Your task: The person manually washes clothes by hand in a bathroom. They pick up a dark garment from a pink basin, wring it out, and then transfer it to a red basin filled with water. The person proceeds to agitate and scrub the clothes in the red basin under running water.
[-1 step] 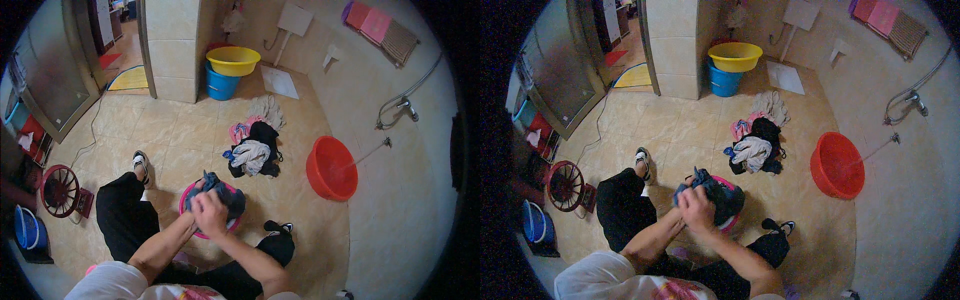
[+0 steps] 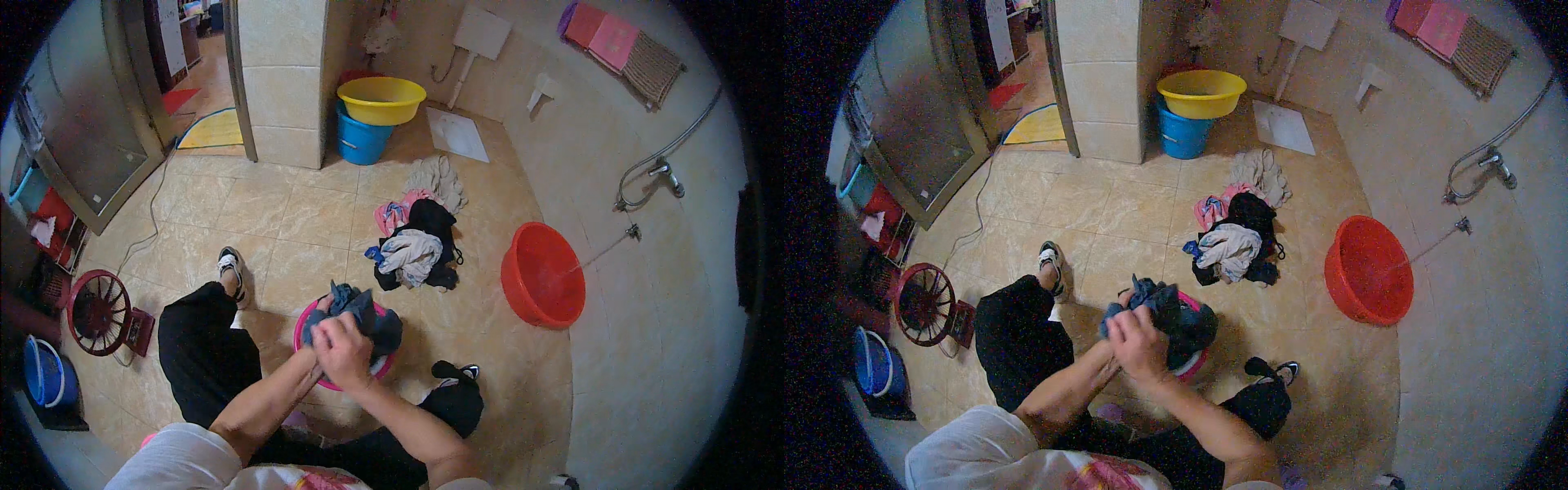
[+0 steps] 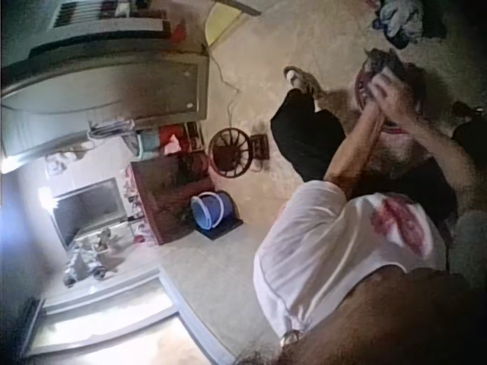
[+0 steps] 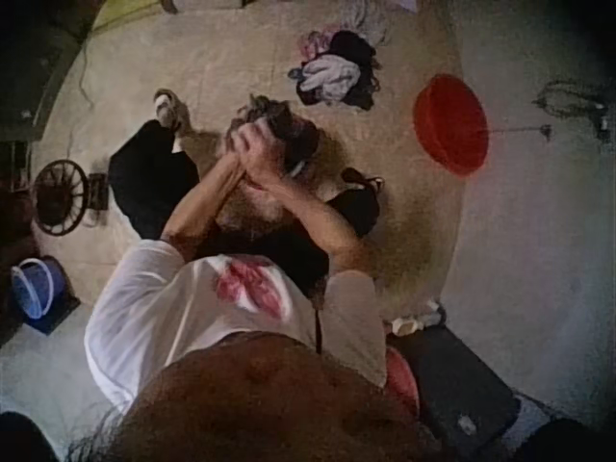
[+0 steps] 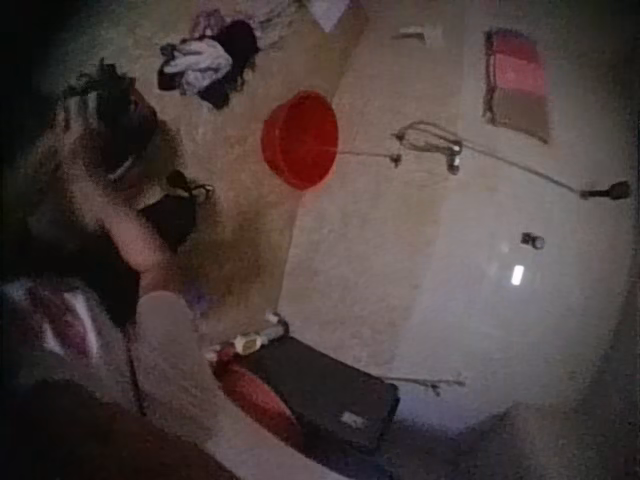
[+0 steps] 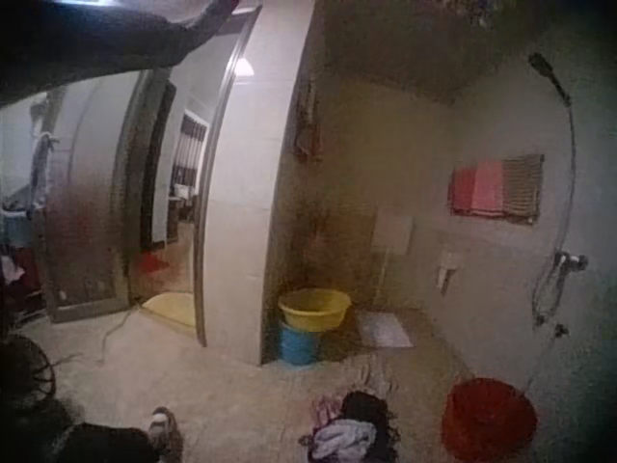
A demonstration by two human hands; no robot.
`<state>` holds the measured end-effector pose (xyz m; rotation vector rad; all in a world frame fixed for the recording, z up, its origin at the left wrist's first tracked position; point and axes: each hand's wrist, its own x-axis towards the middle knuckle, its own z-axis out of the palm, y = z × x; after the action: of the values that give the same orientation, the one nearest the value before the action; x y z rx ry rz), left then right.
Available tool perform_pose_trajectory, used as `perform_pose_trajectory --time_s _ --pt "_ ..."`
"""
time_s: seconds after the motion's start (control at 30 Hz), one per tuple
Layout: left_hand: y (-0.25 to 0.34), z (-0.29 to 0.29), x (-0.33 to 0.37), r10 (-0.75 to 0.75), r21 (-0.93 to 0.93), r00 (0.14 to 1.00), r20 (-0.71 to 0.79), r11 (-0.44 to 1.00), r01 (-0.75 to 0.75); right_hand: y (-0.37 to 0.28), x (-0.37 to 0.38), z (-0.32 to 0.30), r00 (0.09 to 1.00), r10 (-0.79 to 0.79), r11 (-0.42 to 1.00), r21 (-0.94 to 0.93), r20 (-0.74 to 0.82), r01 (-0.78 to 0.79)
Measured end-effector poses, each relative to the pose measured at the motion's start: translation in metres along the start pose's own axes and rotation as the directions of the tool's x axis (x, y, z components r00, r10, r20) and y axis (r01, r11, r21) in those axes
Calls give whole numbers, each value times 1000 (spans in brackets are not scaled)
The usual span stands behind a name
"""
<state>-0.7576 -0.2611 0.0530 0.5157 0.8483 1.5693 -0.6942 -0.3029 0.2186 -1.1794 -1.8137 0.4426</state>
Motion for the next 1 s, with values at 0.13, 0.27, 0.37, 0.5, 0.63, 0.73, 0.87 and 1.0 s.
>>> perform_pose_trajectory --time_s 0.13,0.27,0.37,0.5,0.63,0.73,0.87,1.0 --pt "78 104 -35 -708 -119 704 -49 704 700 117 26 -41 887 451 879 -119 -104 -461" --pt "110 115 -35 -720 -69 675 162 674 736 157 14 -53 897 441 805 439 6 -399" --pt "115 99 -31 -693 -66 696 188 698 713 109 6 -52 930 350 812 461 108 -359" --pt "88 59 -36 -606 31 767 210 788 614 114 15 -75 815 579 810 103 4 -577" --pt "46 11 -30 -306 826 895 324 553 -110 115 31 -91 783 604 647 664 -146 -375" --pt "48 15 -28 -477 917 836 270 -137 -374 124 29 -93 736 659 511 812 -158 -283" --pt "78 20 -12 -259 646 641 722 -80 -759 133 39 -125 465 869 346 882 -172 -320" --pt "97 61 7 -281 72 813 510 956 285 127 29 -121 560 811 347 911 -172 -222"
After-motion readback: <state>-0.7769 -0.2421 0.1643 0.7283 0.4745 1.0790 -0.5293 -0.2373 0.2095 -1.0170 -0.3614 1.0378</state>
